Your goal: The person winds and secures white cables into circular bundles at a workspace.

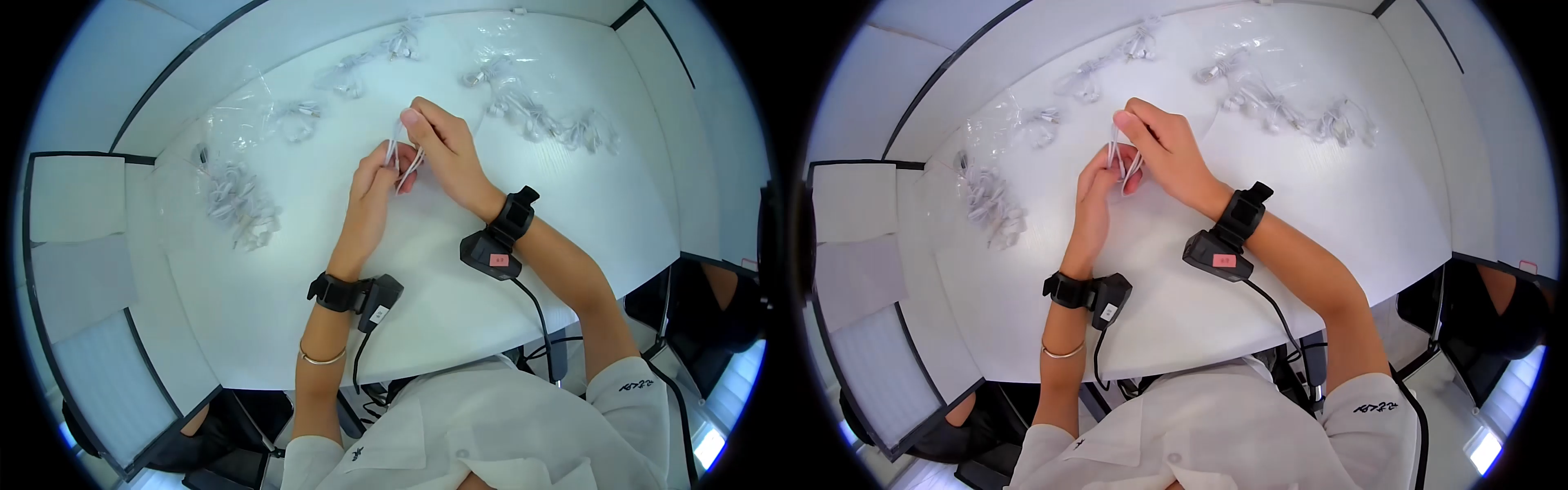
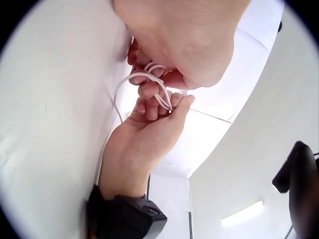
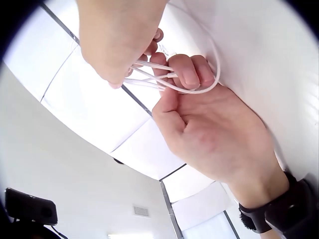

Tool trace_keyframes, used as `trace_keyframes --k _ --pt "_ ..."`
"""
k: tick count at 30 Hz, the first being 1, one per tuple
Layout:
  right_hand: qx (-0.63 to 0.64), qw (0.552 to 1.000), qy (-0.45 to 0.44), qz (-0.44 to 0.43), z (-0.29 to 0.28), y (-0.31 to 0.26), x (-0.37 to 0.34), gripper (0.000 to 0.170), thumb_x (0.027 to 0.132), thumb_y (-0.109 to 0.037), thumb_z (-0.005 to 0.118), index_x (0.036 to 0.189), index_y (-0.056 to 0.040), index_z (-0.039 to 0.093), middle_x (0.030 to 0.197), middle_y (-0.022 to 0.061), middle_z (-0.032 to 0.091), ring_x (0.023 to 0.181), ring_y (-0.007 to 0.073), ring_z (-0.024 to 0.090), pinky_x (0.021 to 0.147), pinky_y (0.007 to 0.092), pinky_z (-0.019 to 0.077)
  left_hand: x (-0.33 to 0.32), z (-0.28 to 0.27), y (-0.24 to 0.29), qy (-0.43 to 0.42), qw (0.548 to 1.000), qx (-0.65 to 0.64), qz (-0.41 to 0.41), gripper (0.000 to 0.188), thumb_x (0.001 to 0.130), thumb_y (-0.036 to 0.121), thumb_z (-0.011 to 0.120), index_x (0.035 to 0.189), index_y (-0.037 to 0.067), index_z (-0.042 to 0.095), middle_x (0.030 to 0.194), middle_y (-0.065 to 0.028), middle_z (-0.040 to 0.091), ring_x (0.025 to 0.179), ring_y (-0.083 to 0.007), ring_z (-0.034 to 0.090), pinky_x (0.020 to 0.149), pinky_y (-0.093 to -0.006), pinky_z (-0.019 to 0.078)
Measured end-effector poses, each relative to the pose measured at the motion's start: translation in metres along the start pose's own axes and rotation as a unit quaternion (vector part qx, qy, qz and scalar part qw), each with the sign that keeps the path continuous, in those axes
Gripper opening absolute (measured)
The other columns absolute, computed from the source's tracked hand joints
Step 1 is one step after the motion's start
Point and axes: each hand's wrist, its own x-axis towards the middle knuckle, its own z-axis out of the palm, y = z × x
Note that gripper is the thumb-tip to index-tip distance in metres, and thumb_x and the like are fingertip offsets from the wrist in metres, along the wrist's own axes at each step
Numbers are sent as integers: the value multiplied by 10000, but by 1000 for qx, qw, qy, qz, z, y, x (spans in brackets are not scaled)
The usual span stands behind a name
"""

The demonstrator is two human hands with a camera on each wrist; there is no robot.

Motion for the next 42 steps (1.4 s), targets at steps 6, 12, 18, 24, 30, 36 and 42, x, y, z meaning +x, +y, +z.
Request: trace_keyframes --k 6,12,18,24,30,36,42 --pt "8 999 13 36 -1 0 -1 349 950 -291 465 712 -40 418 610 -22 366 517 38 377 413 203 349 -2 6 5 9 998 57 -25 386 976 321 358 910 -14 537 804 -35 496 798 -130 431 747 -262 376" --pt "-32 998 40 23 -3 4 4 372 945 -309 469 698 -34 427 615 -24 360 584 59 302 516 233 286 1 4 -6 -25 998 65 8 347 977 310 353 798 22 426 730 -32 398 698 -134 338 686 -267 336" --pt "2 998 41 54 -4 6 5 354 942 -301 475 714 -31 449 627 -26 365 598 60 299 533 224 276 1 4 -6 -6 999 34 17 303 975 273 364 797 31 406 716 -9 368 696 -117 319 665 -249 314" --pt "10 999 -16 27 1 11 4 244 935 -285 491 869 -51 475 678 -19 441 619 60 374 562 229 341 3 1 -4 72 997 -36 1 284 965 268 381 761 71 388 711 18 341 685 -98 318 670 -241 304" --pt "-138 987 -87 -7 5 10 1 215 901 -277 530 932 -67 493 717 21 532 640 124 507 596 253 399 7 -8 -9 158 956 -243 45 288 966 270 385 749 80 379 719 -7 364 687 -118 358 682 -275 330" --pt "-348 921 -105 -144 4 13 0 165 811 -220 600 864 -83 523 677 32 526 674 208 514 654 331 400 7 -14 -15 185 922 -338 44 258 966 253 383 770 86 368 733 -10 362 695 -126 358 684 -273 335" --pt "-424 878 -107 -194 2 15 -1 143 779 -202 613 755 -67 572 729 33 541 746 197 518 701 324 378 8 -17 -17 179 903 -387 51 247 965 236 370 764 94 349 723 -21 365 686 -143 358 705 -298 362"
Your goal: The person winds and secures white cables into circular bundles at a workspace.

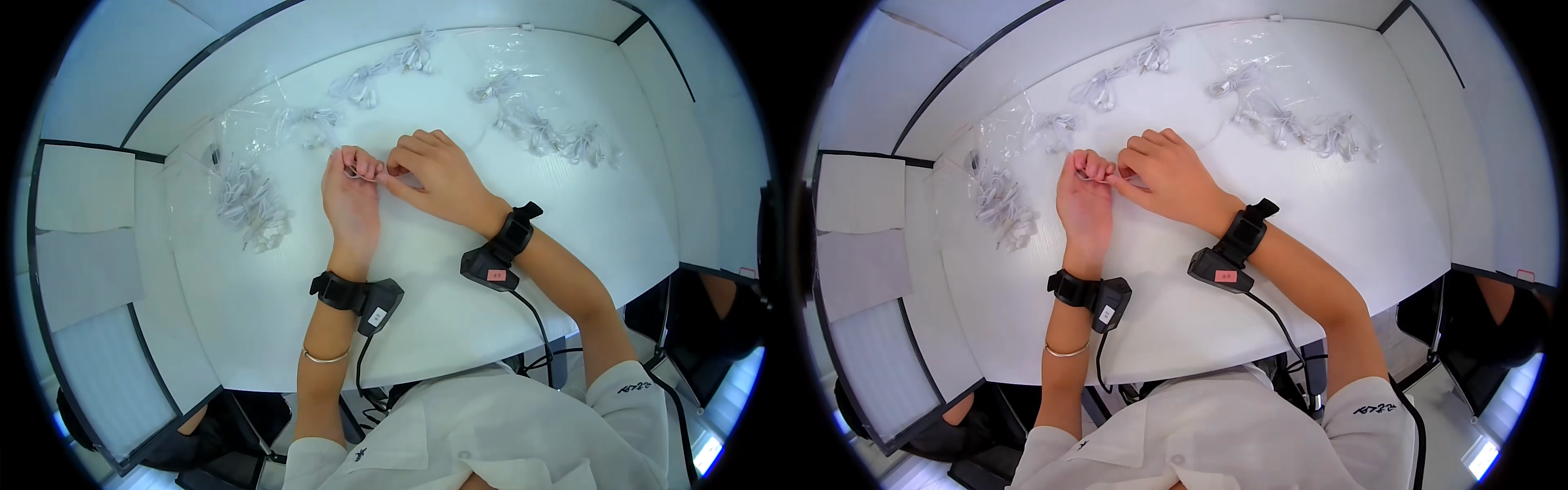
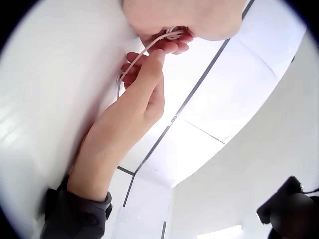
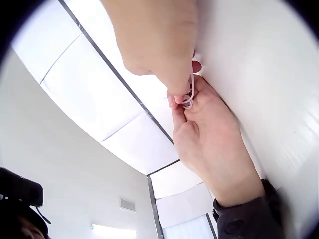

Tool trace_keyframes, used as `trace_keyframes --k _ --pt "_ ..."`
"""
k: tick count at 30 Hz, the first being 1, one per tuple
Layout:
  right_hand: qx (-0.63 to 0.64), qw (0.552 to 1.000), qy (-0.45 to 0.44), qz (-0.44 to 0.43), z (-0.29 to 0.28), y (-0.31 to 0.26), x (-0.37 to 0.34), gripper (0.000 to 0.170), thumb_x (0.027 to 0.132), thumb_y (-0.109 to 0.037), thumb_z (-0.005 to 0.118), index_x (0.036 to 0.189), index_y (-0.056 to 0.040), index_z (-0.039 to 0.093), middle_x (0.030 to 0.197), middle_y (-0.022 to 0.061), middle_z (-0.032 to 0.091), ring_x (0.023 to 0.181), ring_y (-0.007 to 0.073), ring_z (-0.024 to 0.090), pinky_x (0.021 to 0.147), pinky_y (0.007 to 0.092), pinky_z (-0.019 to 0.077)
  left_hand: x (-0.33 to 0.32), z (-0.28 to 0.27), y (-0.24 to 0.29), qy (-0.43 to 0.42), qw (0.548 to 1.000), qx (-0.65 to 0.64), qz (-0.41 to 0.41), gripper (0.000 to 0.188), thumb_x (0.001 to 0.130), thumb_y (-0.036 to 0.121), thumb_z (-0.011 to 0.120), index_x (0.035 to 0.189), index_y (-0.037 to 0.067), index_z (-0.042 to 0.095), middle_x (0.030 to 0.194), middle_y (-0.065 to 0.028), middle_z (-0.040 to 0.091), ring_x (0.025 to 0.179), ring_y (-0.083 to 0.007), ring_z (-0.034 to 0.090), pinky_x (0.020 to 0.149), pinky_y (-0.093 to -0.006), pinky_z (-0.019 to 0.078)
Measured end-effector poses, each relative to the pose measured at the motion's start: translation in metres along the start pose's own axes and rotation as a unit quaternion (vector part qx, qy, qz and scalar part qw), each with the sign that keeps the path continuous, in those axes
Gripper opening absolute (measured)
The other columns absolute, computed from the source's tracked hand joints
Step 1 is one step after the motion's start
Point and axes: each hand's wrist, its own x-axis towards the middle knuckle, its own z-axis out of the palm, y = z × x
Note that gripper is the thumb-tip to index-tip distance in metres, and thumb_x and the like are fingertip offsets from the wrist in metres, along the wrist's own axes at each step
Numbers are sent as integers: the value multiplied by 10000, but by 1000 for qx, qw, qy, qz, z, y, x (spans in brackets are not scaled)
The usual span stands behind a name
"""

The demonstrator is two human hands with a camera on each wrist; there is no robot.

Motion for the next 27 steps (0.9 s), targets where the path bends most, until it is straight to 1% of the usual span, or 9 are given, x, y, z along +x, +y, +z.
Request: trace_keyframes --k 2,6,11,14,17,20,23,26,27 --pt "0 1000 -12 -3 0 -1 0 151 773 -200 617 726 -61 582 751 34 547 761 203 519 713 323 374 0 -1 0 3 1000 11 6 247 966 234 367 763 94 347 721 -25 367 683 -145 360 713 -306 365" --pt "52 998 -8 -38 2 -2 0 110 757 -141 617 770 -60 545 742 39 556 725 201 525 700 316 371 0 2 -1 21 999 28 17 251 969 245 372 773 90 356 716 -25 370 679 -144 364 713 -307 364" --pt "38 998 -48 -14 0 -3 0 110 766 -145 605 775 -66 530 692 51 568 676 205 537 676 318 383 0 1 -2 26 998 49 30 260 969 253 385 773 83 362 703 -22 360 658 -140 348 687 -303 352" --pt "-3 999 -32 -11 0 -2 0 118 775 -168 611 768 -76 537 689 43 573 655 196 534 651 310 379 -1 2 -2 25 997 60 49 265 968 256 391 769 83 362 689 -16 343 641 -133 335 662 -298 346" --pt "-15 1000 20 -7 2 -4 1 151 790 -201 595 730 -77 531 598 39 540 592 207 523 650 316 394 -3 3 -3 50 993 79 77 270 966 260 396 764 85 361 676 -7 327 629 -119 324 646 -290 341" --pt "-24 999 -1 46 -2 -5 0 182 803 -222 602 716 -79 532 599 37 559 525 214 512 624 323 405 -4 6 -2 92 983 108 116 265 969 250 390 760 88 373 682 6 314 626 -108 305 648 -284 336" --pt "-23 997 22 75 -4 -6 1 133 811 -200 594 784 -82 539 588 31 561 488 214 515 582 313 418 -4 7 -1 108 979 112 135 264 971 247 388 759 90 382 685 11 304 624 -104 293 642 -283 332" --pt "127 972 36 195 -9 -12 3 93 831 -139 567 901 -84 539 599 38 553 525 191 549 580 289 443 -5 4 -1 90 978 139 130 264 973 250 378 767 85 392 701 -2 365 653 -115 368 680 -300 384" --pt "168 967 50 183 -8 -10 2 113 837 -121 557 940 -84 532 620 43 557 545 185 559 584 282 450 -5 7 -1 86 975 157 133 265 973 250 375 768 84 394 710 -8 393 664 -119 395 696 -308 402"
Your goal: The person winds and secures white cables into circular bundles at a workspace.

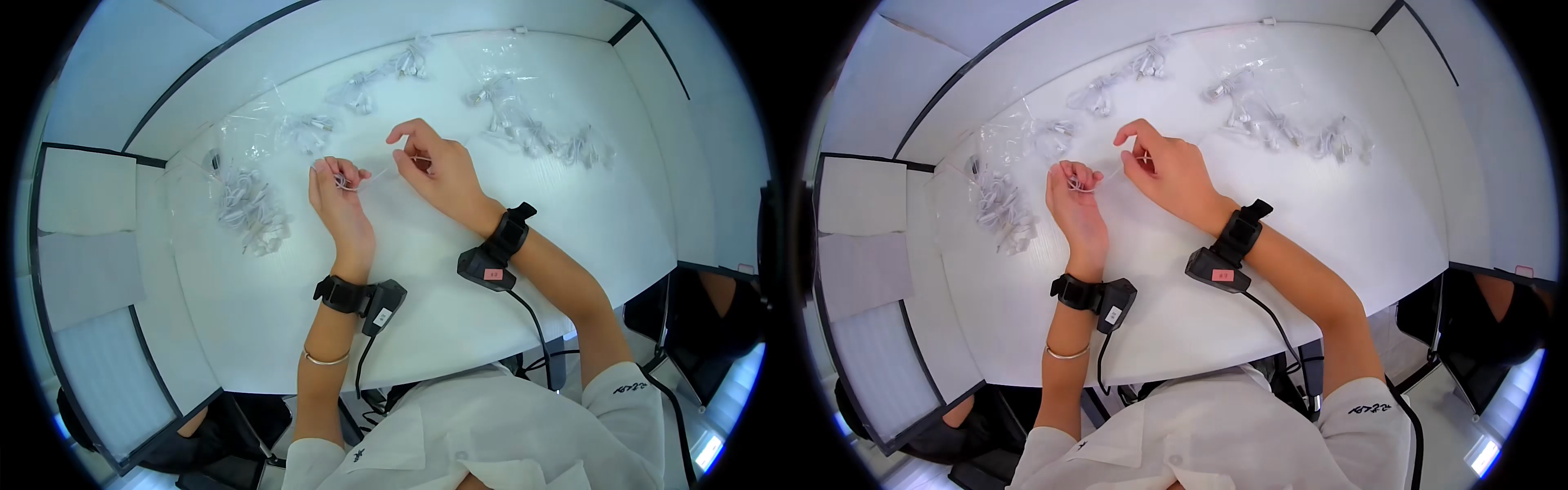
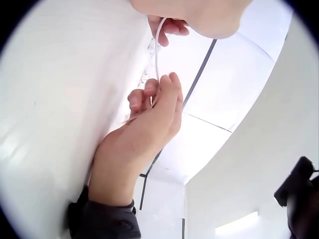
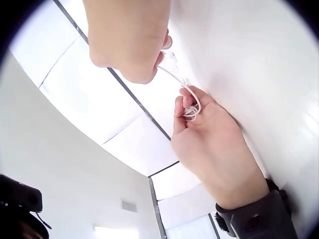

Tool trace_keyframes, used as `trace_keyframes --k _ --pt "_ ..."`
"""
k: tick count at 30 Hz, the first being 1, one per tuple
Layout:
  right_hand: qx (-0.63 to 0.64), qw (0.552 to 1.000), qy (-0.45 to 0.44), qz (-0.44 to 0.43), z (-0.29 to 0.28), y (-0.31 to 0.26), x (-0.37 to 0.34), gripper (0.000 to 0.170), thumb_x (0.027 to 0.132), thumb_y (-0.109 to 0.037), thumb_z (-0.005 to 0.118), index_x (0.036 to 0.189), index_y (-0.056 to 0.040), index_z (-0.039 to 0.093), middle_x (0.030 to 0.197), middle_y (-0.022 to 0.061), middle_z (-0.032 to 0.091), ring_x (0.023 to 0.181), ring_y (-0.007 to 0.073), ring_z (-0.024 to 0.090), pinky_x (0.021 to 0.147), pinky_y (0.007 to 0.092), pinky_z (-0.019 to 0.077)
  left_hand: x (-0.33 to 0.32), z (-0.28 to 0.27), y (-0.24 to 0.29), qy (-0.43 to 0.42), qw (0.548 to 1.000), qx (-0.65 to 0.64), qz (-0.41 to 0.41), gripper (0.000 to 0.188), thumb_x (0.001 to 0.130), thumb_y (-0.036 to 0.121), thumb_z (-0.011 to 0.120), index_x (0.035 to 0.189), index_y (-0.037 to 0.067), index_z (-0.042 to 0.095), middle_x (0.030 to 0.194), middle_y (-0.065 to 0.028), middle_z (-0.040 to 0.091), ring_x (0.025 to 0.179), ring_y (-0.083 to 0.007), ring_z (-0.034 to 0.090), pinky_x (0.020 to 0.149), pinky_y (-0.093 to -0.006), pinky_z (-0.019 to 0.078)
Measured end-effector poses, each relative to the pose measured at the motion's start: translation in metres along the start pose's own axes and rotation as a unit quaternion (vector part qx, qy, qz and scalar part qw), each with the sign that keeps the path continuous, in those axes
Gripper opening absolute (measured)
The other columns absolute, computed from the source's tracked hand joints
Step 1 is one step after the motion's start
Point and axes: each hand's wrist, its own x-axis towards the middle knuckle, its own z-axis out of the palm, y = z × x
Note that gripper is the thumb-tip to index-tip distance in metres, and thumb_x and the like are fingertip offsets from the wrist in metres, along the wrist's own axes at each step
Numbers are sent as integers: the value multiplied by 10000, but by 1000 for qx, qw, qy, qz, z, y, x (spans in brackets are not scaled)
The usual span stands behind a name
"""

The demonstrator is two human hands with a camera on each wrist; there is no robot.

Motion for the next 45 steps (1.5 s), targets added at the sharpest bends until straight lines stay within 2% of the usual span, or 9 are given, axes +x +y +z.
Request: trace_keyframes --k 5,11,17,20,26,29,35,41,45 --pt "138 986 41 -79 7 9 1 165 863 -52 510 1026 -57 532 764 66 593 641 160 595 622 262 473 0 1 -1 -41 997 67 -3 272 974 261 366 781 74 405 764 -56 515 716 -146 504 747 -328 461" --pt "153 984 -14 -85 -3 2 -2 120 853 -2 482 921 -28 577 857 63 614 666 155 596 628 255 467 -3 8 -2 -38 991 131 -7 310 977 281 357 776 52 420 754 -72 538 650 -144 521 657 -283 460" --pt "140 980 32 -137 3 13 1 161 852 19 458 940 -23 586 836 65 589 611 141 553 588 256 450 -5 6 4 -102 979 165 -60 305 973 271 371 765 53 424 678 -30 473 511 -87 421 457 -215 305" --pt "152 985 26 -75 -1 6 -1 195 861 31 433 960 -28 590 817 53 574 612 118 534 569 247 437 -1 1 5 -140 975 145 -96 294 968 265 393 760 59 426 658 0 413 509 -60 377 426 -184 237" --pt "166 984 37 -57 -2 6 2 193 887 3 424 986 -40 584 812 38 577 643 95 528 563 238 433 -4 9 6 -136 967 188 -102 306 970 300 381 769 78 442 562 6 406 440 -38 251 405 -188 191" --pt "178 982 45 -50 -2 6 1 171 895 -16 438 986 -45 580 810 39 586 643 101 525 565 237 434 -5 8 8 -175 958 203 -104 301 971 277 393 761 64 431 642 3 429 494 -55 374 409 -184 246" --pt "151 985 58 -65 0 9 0 152 894 -20 452 975 -47 578 796 46 590 626 97 515 560 238 421 -3 9 6 -196 950 214 -113 310 973 305 375 788 65 438 598 -74 525 408 -73 358 383 -198 263" --pt "131 987 44 -80 2 14 1 127 888 -33 469 961 -41 572 747 36 569 591 90 493 551 232 407 -2 8 6 -189 950 201 -150 238 959 230 439 792 63 470 625 40 370 517 -26 333 406 -183 222" --pt "142 986 15 -81 -3 3 0 116 883 -39 477 961 -32 562 809 48 535 645 116 518 601 239 425 -5 13 7 -179 953 206 -131 235 961 247 426 823 69 491 658 48 398 558 -15 316 455 -176 233"
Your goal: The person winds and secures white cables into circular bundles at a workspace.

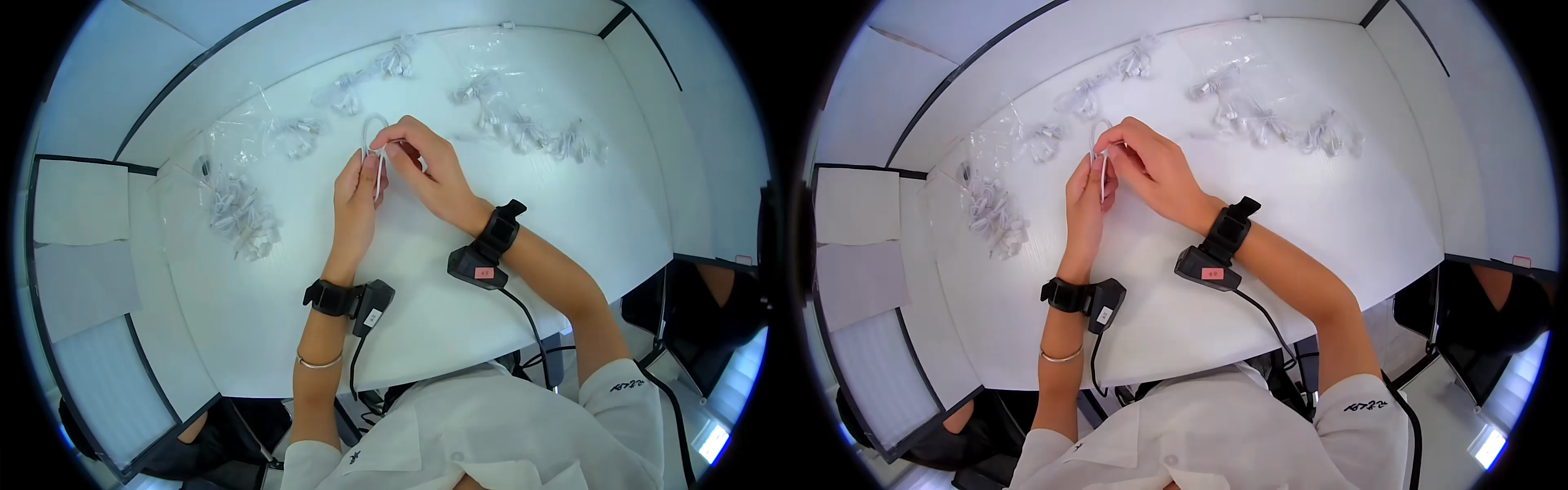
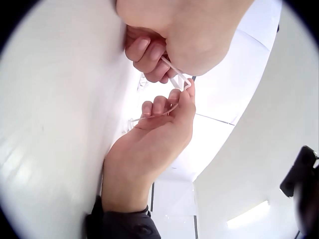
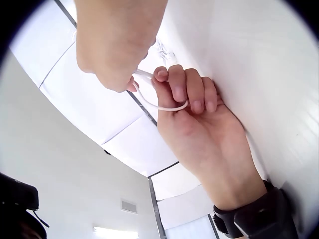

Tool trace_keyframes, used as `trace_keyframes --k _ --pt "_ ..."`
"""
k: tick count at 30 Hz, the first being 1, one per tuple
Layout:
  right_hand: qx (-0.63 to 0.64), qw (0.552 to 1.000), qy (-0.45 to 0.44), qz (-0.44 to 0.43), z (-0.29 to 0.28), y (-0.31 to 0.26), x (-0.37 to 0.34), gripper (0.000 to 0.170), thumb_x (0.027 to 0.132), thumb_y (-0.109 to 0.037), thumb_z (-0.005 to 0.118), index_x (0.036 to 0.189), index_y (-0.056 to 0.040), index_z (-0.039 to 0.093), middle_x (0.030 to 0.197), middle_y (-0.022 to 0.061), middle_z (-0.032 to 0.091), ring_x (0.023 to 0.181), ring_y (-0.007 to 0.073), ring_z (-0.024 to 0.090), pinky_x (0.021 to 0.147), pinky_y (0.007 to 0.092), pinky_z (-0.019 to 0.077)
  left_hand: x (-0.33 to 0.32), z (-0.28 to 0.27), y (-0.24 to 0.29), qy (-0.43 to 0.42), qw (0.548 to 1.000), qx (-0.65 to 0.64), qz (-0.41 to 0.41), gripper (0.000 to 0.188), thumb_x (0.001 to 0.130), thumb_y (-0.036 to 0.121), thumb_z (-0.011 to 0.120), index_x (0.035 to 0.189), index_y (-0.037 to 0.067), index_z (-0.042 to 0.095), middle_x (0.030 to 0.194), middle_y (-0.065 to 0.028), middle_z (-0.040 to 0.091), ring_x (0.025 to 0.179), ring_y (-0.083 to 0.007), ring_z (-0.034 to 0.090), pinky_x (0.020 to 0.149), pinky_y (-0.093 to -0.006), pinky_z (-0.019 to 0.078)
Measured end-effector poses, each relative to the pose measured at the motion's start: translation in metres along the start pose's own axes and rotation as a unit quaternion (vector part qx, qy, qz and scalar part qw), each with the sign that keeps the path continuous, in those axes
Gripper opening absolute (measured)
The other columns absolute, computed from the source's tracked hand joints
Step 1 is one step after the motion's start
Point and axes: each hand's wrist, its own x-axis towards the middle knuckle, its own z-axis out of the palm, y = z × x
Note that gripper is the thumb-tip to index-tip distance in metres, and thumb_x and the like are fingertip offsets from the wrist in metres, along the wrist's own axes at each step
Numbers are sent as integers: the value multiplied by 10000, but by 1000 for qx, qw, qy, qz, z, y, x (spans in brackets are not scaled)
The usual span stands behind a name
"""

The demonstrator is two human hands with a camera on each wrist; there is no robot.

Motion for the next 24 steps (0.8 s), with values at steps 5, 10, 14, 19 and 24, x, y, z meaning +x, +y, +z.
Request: trace_keyframes --k 5,10,14,19,24 --pt "0 1000 -6 2 2 -1 1 106 874 -42 495 957 -34 560 831 51 526 688 136 533 636 249 444 0 -4 1 -16 1000 -12 -14 216 957 241 418 893 67 530 683 67 404 562 -5 307 463 -172 213" --pt "-26 1000 12 1 3 6 -1 92 868 -49 511 950 -45 554 839 51 553 707 140 562 654 250 467 -3 -3 5 -25 999 -19 -13 279 954 292 401 896 58 542 679 65 393 553 -14 270 471 -183 191" --pt "-10 999 39 2 4 8 0 92 863 -46 520 951 -51 548 857 52 590 694 140 579 646 244 479 -2 -7 0 -29 998 -10 -46 398 948 395 355 819 56 517 636 61 356 531 -28 238 473 -206 174" --pt "-17 997 68 13 4 9 0 105 856 -43 540 960 -51 547 797 56 579 659 117 557 617 233 466 -2 1 0 -27 999 31 1 381 959 387 356 781 77 486 619 71 320 519 -20 236 457 -197 167" --pt "-81 993 72 55 1 1 1 114 848 -50 567 960 -58 548 711 40 533 595 99 490 554 230 426 -2 1 0 -38 997 65 29 360 966 360 378 738 89 439 632 66 309 538 -25 234 461 -197 172"
